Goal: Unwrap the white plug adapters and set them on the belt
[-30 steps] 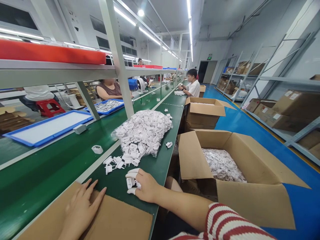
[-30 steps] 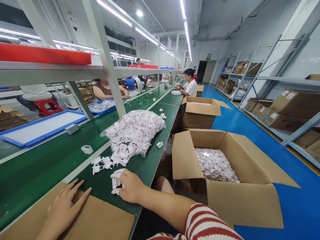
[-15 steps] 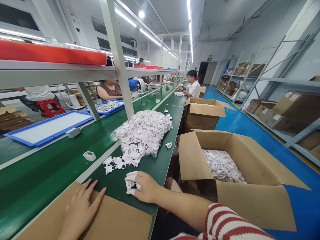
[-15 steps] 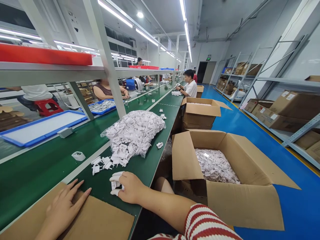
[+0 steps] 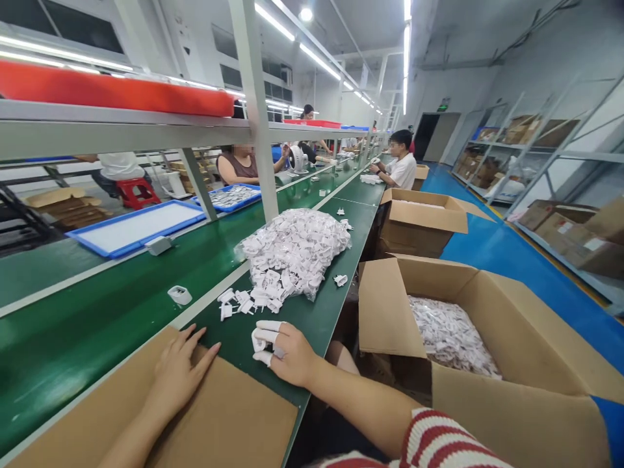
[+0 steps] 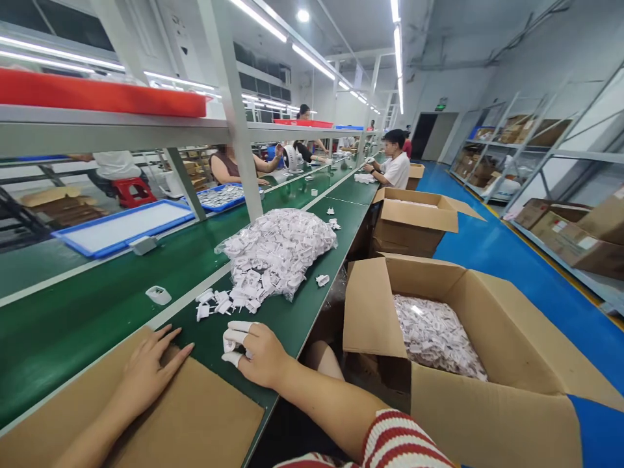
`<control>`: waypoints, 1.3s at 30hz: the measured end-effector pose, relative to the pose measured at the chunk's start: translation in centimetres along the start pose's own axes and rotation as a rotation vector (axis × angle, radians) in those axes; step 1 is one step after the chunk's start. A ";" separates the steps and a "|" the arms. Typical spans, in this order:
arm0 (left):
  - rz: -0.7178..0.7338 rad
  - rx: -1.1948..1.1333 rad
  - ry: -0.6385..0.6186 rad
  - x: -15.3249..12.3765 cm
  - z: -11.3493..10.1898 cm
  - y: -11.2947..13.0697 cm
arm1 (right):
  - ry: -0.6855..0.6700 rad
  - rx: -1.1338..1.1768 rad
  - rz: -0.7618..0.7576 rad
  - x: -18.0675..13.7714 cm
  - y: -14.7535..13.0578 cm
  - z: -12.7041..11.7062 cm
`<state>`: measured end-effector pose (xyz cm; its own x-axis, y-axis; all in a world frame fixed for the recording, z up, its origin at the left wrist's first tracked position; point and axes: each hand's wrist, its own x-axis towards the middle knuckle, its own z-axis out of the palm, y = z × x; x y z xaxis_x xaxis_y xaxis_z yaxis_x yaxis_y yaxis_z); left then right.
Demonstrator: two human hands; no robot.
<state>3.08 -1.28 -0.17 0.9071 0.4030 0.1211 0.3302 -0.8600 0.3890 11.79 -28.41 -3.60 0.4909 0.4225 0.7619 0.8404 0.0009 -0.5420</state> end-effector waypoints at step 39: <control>0.098 -0.151 -0.191 -10.3 -4.8 6.2 | -0.364 0.447 0.418 0.1 -7.0 -4.0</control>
<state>-5.43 -9.28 5.41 0.9705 0.2410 -0.0042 0.2083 -0.8297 0.5179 6.90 -31.98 1.71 0.5781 0.7443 0.3344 0.3856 0.1120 -0.9158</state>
